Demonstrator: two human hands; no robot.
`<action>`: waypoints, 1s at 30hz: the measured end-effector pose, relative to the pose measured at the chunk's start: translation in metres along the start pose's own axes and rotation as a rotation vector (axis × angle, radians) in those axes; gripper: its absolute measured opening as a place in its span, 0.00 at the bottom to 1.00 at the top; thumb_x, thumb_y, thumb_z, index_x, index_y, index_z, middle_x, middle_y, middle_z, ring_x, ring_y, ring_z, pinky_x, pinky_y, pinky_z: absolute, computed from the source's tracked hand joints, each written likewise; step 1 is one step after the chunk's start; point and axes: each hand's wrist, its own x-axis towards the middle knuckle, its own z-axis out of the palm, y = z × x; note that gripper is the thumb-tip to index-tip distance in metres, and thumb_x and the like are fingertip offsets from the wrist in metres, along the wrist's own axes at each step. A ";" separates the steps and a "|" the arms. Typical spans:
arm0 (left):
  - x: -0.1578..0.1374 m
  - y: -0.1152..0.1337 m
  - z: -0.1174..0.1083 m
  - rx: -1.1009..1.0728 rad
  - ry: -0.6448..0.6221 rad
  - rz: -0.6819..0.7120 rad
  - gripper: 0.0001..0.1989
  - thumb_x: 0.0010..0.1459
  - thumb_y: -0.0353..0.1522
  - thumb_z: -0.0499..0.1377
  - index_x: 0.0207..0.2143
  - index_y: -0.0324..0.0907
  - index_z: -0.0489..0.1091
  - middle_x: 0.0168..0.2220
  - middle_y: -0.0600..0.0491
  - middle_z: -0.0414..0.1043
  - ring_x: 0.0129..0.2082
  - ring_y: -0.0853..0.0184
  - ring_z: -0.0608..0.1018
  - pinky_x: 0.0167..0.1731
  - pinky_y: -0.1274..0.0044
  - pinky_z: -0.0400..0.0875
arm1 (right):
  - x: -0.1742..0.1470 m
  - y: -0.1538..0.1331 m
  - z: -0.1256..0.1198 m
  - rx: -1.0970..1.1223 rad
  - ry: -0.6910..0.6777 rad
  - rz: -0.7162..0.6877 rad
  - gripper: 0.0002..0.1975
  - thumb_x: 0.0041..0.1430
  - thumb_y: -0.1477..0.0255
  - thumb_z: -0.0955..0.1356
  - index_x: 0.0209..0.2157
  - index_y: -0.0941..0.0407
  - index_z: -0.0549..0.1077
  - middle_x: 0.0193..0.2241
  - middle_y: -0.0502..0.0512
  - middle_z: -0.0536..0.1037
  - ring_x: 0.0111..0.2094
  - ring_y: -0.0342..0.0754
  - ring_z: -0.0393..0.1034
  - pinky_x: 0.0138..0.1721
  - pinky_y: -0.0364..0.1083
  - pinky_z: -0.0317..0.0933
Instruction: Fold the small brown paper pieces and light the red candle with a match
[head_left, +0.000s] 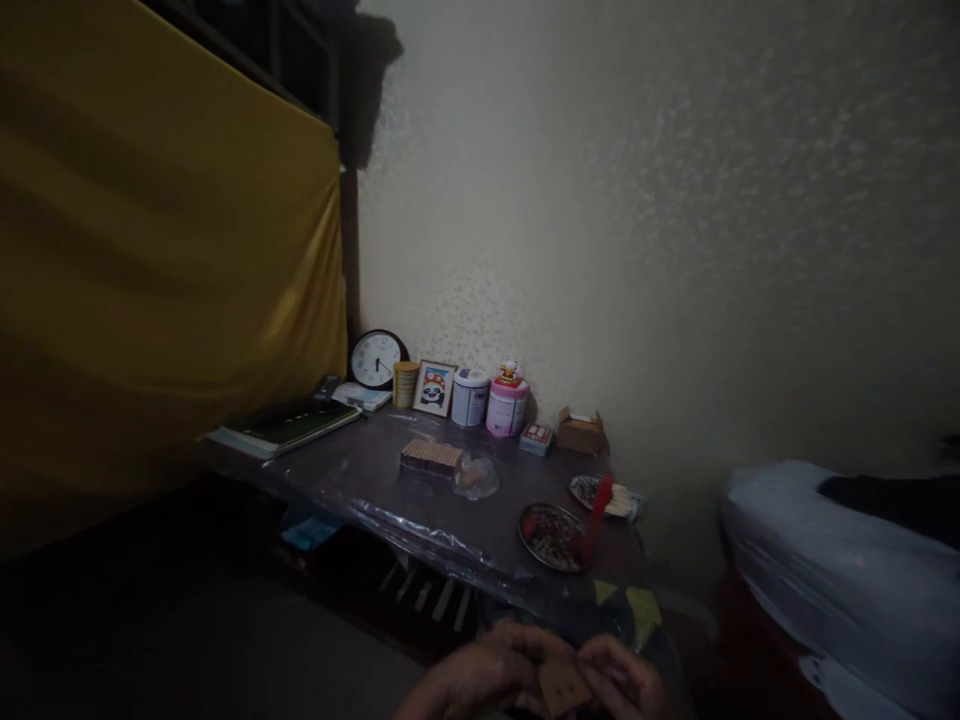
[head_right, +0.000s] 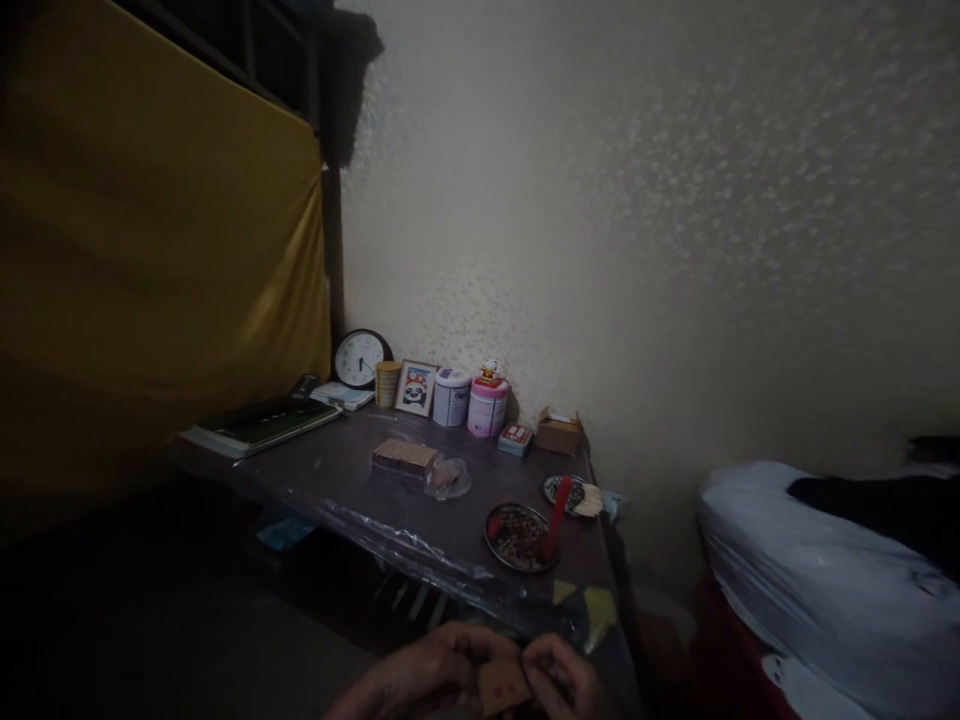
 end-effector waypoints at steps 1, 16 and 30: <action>0.000 0.000 -0.001 -0.017 -0.009 0.010 0.25 0.36 0.21 0.53 0.39 0.36 0.75 0.32 0.50 0.75 0.31 0.68 0.74 0.31 0.80 0.63 | 0.000 -0.001 0.000 0.006 0.018 -0.015 0.11 0.55 0.61 0.64 0.29 0.54 0.70 0.26 0.50 0.74 0.30 0.47 0.72 0.31 0.41 0.64; 0.002 -0.007 -0.009 -0.038 0.041 0.015 0.25 0.38 0.21 0.56 0.43 0.40 0.73 0.34 0.52 0.74 0.30 0.70 0.73 0.31 0.81 0.63 | -0.005 -0.009 0.001 -0.199 0.118 -0.194 0.06 0.56 0.74 0.64 0.26 0.55 0.71 0.30 0.51 0.73 0.33 0.44 0.70 0.33 0.41 0.62; -0.002 -0.002 -0.008 0.205 0.028 0.043 0.23 0.39 0.23 0.54 0.41 0.40 0.72 0.32 0.56 0.71 0.30 0.71 0.69 0.30 0.81 0.58 | -0.006 -0.018 0.005 -0.299 0.143 -0.201 0.05 0.55 0.75 0.64 0.30 0.55 0.72 0.30 0.51 0.74 0.31 0.43 0.70 0.32 0.41 0.62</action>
